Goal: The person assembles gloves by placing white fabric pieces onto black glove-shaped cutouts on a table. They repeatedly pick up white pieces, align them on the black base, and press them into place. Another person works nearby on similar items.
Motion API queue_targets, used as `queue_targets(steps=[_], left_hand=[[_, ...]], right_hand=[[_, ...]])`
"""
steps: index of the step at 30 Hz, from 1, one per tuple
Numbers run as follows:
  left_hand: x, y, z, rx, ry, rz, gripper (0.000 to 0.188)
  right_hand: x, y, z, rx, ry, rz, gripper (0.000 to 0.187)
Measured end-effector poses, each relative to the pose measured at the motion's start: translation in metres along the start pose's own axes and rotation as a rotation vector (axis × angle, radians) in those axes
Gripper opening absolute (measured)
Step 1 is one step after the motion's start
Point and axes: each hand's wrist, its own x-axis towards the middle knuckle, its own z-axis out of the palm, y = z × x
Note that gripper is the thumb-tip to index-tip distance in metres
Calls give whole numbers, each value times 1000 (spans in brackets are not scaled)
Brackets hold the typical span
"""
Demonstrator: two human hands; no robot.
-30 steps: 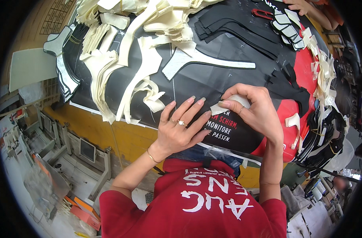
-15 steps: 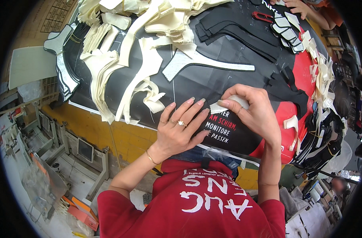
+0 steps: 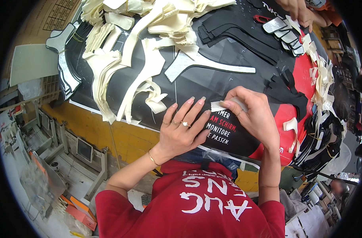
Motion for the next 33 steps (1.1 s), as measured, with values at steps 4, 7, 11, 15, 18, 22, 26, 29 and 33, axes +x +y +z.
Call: queue_targets(steps=[4,7,11,15,18,22,26,29,33], left_hand=[[-1,-1,2,-1,9,3,38],[-1,-1,3,-5,8,2,38],[-1,-1,2,1,9,3,39],[-1,-1,3,-6,13,2,39],[-1,-1,3,0,18,2,39],[-1,-1,2,8,13,7,39],[-1,-1,3,10,13,6,39],[-1,-1,3,9,15,4,39],[1,-1,1,-1,14,4,39]], right_hand=[[0,2,-2,40,-17,8,16],[1,3,0,45,-15,2,16],[0,2,0,26,-11,11,16],[0,2,1,13,4,5,15],[-1,2,3,-6,12,3,14],[-2,2,5,-52,25,8,14],[-2,2,6,-69,30,25,15],[-3,1,9,-102,55,16,15],[-5,1,14,-134,82,14,16]])
